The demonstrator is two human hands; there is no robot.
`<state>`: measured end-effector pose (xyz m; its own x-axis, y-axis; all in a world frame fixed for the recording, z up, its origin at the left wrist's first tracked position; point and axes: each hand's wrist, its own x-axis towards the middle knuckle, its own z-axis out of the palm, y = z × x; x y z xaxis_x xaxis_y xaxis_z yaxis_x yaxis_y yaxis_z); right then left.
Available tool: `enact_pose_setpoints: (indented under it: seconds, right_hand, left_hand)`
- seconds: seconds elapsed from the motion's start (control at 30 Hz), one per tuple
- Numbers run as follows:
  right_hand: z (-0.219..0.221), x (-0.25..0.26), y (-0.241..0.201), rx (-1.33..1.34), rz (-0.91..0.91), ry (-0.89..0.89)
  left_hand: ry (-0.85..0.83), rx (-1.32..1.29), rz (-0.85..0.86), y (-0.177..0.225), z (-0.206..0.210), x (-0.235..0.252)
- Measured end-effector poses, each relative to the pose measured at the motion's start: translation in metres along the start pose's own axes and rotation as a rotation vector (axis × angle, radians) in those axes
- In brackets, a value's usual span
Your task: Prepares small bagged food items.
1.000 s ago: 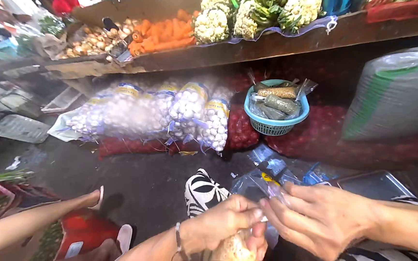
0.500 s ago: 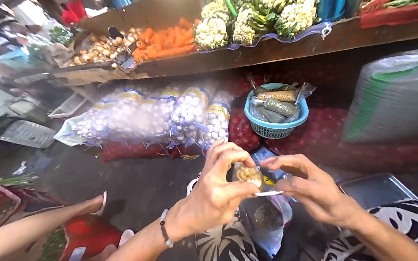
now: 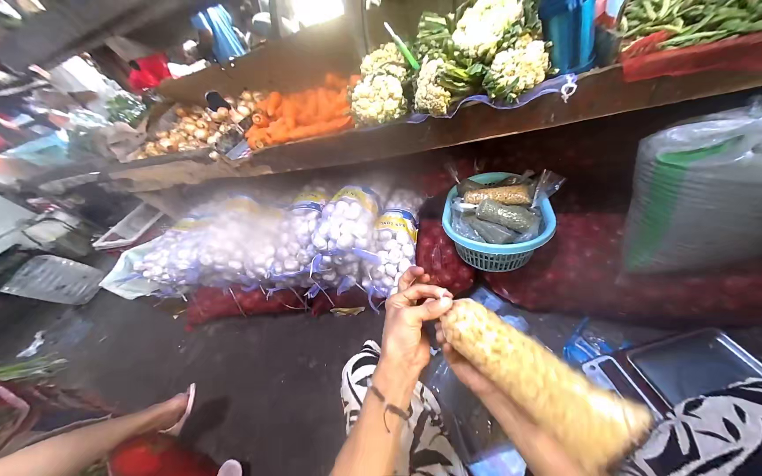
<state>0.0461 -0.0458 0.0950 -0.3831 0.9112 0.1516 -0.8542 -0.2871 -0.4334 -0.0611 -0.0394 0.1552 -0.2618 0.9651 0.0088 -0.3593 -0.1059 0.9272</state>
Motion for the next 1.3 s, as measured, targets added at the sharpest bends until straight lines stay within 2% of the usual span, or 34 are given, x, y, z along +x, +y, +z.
enact_pose_setpoints:
  seconds: [0.03,0.07,0.1,0.2,0.3,0.37,0.47,0.5,0.53,0.57,0.63,0.7,0.73,0.87,0.97,1.07,1.13,1.2,1.3]
  right_hand:
    - [-0.007,0.005,0.007,0.317,0.129,0.075]
    - [-0.012,0.009,0.010,0.521,0.235,0.146]
    - [-0.012,0.011,0.010,0.594,0.307,0.247]
    - [0.001,0.017,0.005,0.426,0.401,0.434]
    - [0.013,0.015,-0.001,0.113,0.356,0.473]
    - [0.015,0.009,0.005,-0.281,0.077,0.403]
    - [-0.003,-0.002,0.013,-1.164,-0.610,0.072]
    - [-0.003,-0.007,0.009,-1.373,-0.791,-0.046]
    - [0.000,-0.013,0.003,-1.500,-0.893,-0.172]
    - [0.007,-0.020,-0.002,-1.547,-0.920,-0.299]
    - [0.022,-0.036,-0.009,-1.438,-0.788,-0.513]
    - [0.026,-0.050,-0.010,-1.171,-0.492,-0.618]
    - [0.023,-0.057,-0.007,-1.039,-0.322,-0.608]
    - [-0.002,-0.077,0.009,-0.687,0.303,-0.353]
    - [-0.010,-0.082,0.017,-0.575,0.607,-0.114]
    - [-0.007,-0.079,0.020,-0.603,0.645,-0.052]
    - [-0.010,-0.075,0.024,-0.728,0.571,-0.129]
    - [-0.020,-0.067,0.027,-0.870,0.465,-0.285]
    - [-0.037,-0.058,0.042,-0.791,0.399,-0.307]
  left_hand:
    - [0.071,-0.056,-0.016,-0.012,-0.001,0.004]
    - [0.120,-0.097,-0.020,-0.022,-0.003,0.007]
    - [0.161,-0.129,-0.019,-0.030,-0.004,0.009]
    - [0.240,-0.070,0.080,-0.040,-0.002,0.010]
    - [0.234,0.084,0.261,-0.045,-0.005,0.011]
    - [0.239,0.140,0.366,-0.046,-0.012,0.013]
    - [0.149,0.224,0.474,-0.034,-0.034,-0.002]
    - [0.102,0.238,0.491,-0.025,-0.043,-0.013]
    - [0.031,0.246,0.498,-0.016,-0.053,-0.025]
    - [-0.048,0.242,0.497,-0.007,-0.064,-0.038]
    - [-0.171,0.227,0.473,0.004,-0.083,-0.061]
    - [-0.248,0.202,0.406,-0.002,-0.097,-0.083]
    - [-0.263,0.205,0.369,-0.009,-0.104,-0.093]
    - [-0.259,0.258,0.250,-0.050,-0.132,-0.121]
    - [-0.239,0.308,0.186,-0.070,-0.147,-0.132]
    - [-0.250,0.369,0.208,-0.070,-0.148,-0.130]
    - [-0.241,0.400,0.227,-0.070,-0.147,-0.129]
    - [-0.221,0.348,0.194,-0.077,-0.151,-0.130]
    - [-0.132,0.179,0.082,-0.092,-0.162,-0.134]
